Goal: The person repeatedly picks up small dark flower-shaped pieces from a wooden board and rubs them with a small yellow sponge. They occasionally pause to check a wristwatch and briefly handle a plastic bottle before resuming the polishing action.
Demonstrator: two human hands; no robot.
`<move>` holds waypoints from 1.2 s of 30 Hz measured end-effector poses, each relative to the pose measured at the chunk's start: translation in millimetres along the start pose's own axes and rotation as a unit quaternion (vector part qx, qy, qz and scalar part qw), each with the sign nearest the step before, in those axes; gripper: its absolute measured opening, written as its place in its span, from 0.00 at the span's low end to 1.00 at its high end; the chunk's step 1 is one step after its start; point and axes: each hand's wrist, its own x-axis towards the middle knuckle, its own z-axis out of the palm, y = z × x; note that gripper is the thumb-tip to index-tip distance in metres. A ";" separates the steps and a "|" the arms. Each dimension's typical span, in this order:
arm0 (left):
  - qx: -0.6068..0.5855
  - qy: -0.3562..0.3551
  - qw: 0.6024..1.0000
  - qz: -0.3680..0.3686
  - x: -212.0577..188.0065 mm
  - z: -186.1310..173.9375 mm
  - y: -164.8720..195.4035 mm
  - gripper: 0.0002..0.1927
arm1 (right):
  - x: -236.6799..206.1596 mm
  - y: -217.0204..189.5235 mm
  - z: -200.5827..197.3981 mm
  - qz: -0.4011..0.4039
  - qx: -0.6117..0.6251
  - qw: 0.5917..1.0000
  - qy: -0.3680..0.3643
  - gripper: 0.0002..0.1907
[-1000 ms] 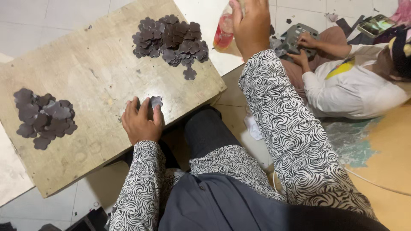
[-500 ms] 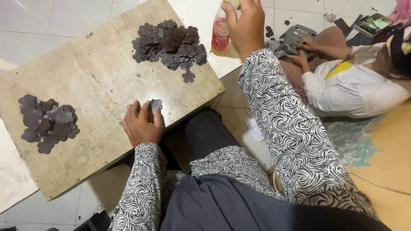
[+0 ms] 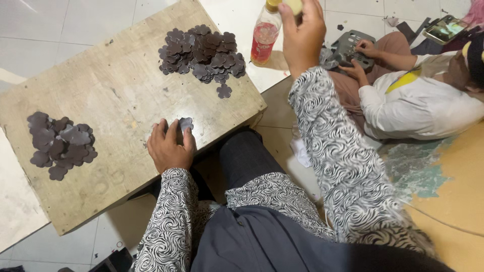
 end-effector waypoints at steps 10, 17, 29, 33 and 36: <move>0.005 0.023 1.000 0.014 3.1 -7.7 8.7 0.20 | -146.5 -17.4 28.8 0.387 0.245 0.888 0.038 0.15; 0.005 0.035 0.999 0.015 2.9 -6.6 9.9 0.19 | -209.9 -40.9 51.8 0.197 0.157 0.960 -0.119 0.17; 0.000 0.033 0.999 0.019 -0.2 -2.1 4.6 0.18 | -203.9 -44.1 51.8 0.332 0.176 0.920 -0.113 0.22; 0.001 0.048 0.998 0.030 1.3 0.3 7.0 0.16 | -211.9 -28.9 56.3 0.322 0.203 0.920 -0.099 0.15; -0.058 0.077 0.995 0.018 8.1 2.8 13.4 0.17 | -214.3 -17.4 63.7 0.318 0.303 0.898 -0.033 0.17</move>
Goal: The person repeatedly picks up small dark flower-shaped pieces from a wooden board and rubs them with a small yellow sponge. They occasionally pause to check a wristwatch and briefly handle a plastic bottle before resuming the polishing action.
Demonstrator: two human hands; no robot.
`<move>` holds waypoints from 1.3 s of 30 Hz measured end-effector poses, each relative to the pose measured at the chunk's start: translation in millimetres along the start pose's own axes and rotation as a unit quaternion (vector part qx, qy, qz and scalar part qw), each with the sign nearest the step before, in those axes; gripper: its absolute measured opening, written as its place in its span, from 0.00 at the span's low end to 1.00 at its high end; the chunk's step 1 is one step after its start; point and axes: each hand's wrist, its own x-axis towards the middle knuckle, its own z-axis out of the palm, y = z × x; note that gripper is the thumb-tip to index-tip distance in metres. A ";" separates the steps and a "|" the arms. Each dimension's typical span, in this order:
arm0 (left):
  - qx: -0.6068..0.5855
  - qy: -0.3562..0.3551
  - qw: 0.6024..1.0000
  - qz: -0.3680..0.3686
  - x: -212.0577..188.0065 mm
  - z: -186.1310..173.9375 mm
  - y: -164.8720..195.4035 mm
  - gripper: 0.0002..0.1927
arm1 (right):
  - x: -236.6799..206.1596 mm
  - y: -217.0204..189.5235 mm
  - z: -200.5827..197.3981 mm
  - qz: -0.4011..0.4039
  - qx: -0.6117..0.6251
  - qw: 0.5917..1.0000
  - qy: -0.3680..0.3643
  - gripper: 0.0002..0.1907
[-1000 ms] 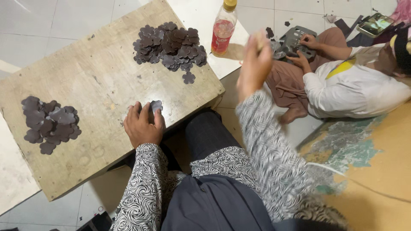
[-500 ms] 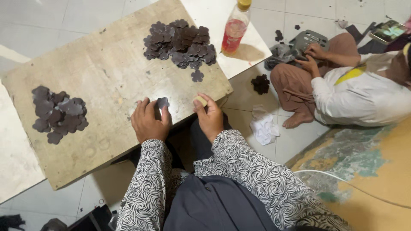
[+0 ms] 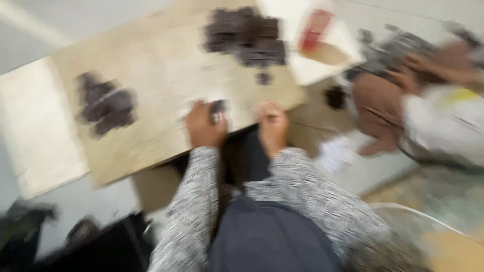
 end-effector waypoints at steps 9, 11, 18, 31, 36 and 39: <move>0.018 -0.004 0.999 -0.037 11.9 -39.9 32.6 0.19 | -6.3 -8.5 -6.1 0.045 -0.070 0.996 -0.044 0.15; 0.041 0.026 0.999 -0.016 13.2 -45.1 34.3 0.20 | -8.7 -9.0 -2.1 0.041 -0.065 0.996 -0.035 0.15; 0.012 0.003 1.000 -0.021 10.9 -29.1 22.6 0.20 | -4.8 -6.3 4.3 0.023 -0.106 0.993 -0.037 0.15; 0.060 -0.026 0.997 0.033 -12.6 1.7 -18.7 0.17 | -10.3 -25.2 22.6 -0.086 -0.197 0.976 0.024 0.15; 0.073 -0.042 0.996 0.027 -12.9 -2.1 -19.0 0.18 | -13.4 -39.6 24.7 -0.004 -0.218 0.975 0.047 0.16; 0.069 -0.037 0.997 0.028 -12.5 -1.4 -20.3 0.18 | -13.3 -33.8 22.8 -0.004 -0.213 0.976 0.042 0.16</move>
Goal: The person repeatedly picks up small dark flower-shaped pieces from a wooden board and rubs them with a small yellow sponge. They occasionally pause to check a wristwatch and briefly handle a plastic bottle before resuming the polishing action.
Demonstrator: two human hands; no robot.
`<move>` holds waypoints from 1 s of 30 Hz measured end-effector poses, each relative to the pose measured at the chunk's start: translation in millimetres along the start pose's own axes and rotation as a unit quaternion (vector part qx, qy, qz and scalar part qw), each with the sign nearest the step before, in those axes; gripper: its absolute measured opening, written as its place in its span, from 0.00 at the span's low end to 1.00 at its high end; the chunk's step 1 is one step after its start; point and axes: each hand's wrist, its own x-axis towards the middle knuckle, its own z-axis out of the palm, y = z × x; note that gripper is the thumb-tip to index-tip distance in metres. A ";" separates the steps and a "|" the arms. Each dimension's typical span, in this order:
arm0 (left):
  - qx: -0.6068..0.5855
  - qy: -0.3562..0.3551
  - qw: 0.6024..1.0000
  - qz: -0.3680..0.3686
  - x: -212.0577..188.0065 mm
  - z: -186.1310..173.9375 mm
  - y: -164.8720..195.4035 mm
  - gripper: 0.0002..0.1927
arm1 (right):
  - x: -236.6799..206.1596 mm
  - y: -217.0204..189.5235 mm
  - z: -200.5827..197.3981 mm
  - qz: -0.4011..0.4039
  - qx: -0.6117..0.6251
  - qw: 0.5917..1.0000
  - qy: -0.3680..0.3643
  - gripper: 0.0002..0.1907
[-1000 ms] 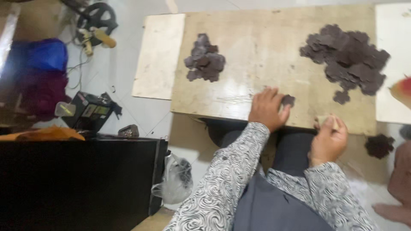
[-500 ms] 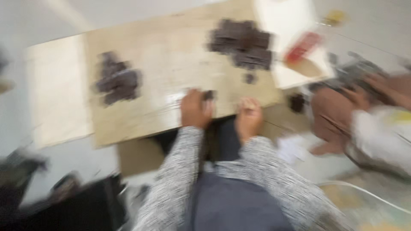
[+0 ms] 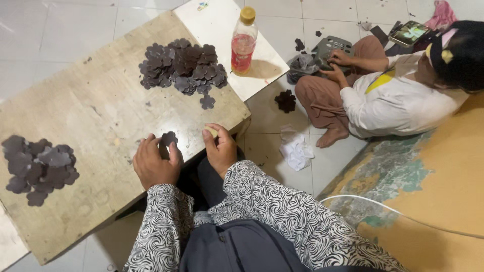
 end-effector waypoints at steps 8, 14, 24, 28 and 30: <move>0.002 0.002 1.000 0.006 2.3 -0.2 0.6 0.18 | 1.0 21.0 1.1 -0.063 -0.011 0.998 0.001 0.17; 0.000 -0.014 1.000 -0.007 2.8 -2.8 1.6 0.18 | 0.0 19.2 0.1 -0.075 -0.020 0.997 -0.007 0.16; -0.016 -0.005 1.000 -0.008 3.5 -3.5 3.6 0.17 | 2.1 15.2 -4.6 -0.134 -0.039 0.990 -0.024 0.15; -0.006 0.001 1.000 -0.003 4.3 -3.3 5.4 0.17 | 3.7 13.1 -6.5 -0.023 -0.039 0.997 -0.061 0.16; -0.006 0.001 1.000 -0.004 4.4 -3.5 5.7 0.17 | 4.1 12.4 -7.0 -0.051 -0.036 0.996 -0.059 0.16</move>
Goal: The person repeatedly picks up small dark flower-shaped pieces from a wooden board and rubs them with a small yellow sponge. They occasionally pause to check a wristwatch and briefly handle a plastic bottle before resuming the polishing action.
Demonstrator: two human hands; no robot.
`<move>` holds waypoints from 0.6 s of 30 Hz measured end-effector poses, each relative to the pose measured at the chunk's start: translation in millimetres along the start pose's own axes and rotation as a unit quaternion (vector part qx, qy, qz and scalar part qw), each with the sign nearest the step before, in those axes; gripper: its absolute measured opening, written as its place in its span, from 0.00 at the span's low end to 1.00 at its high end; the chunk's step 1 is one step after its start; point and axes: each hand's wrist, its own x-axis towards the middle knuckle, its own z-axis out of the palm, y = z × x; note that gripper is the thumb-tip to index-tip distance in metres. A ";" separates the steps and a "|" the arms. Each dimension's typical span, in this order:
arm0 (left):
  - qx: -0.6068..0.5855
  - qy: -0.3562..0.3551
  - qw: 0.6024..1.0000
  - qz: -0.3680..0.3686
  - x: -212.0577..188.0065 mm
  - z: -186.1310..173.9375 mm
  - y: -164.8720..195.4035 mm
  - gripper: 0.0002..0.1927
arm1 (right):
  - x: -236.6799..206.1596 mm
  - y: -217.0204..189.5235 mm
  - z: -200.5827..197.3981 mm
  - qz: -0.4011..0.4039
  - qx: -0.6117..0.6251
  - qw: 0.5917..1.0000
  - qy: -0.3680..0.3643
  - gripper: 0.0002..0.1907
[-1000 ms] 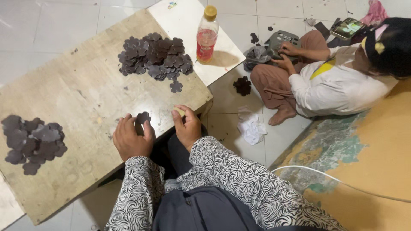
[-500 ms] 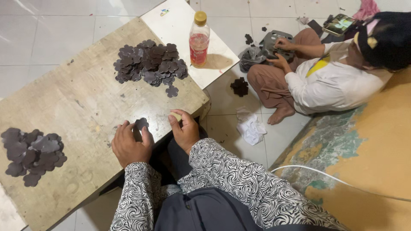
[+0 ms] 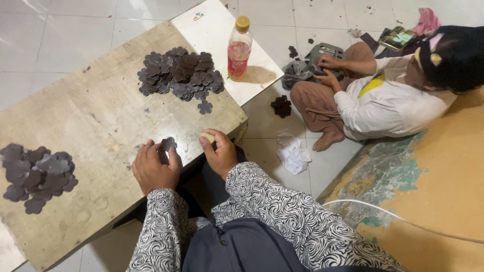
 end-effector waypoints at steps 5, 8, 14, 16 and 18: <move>0.001 0.002 1.000 -0.001 0.4 -1.0 0.5 0.17 | 0.3 -0.2 -0.2 -0.088 -0.002 0.996 0.022 0.15; 0.002 0.002 1.000 0.002 0.5 -1.3 0.7 0.17 | 0.6 -1.0 -0.4 -0.001 -0.004 1.000 0.000 0.16; -0.006 -0.001 1.000 0.002 1.3 -1.5 0.6 0.17 | 2.4 -5.2 -2.8 -0.080 -0.010 0.997 0.003 0.15; -0.010 -0.003 1.000 0.008 1.1 -1.7 0.1 0.16 | 2.7 -7.1 -4.4 -0.024 0.002 1.000 -0.013 0.16; -0.015 -0.001 1.000 0.017 0.0 -2.6 -1.4 0.16 | 2.2 -8.3 -5.6 -0.024 0.007 1.000 -0.013 0.16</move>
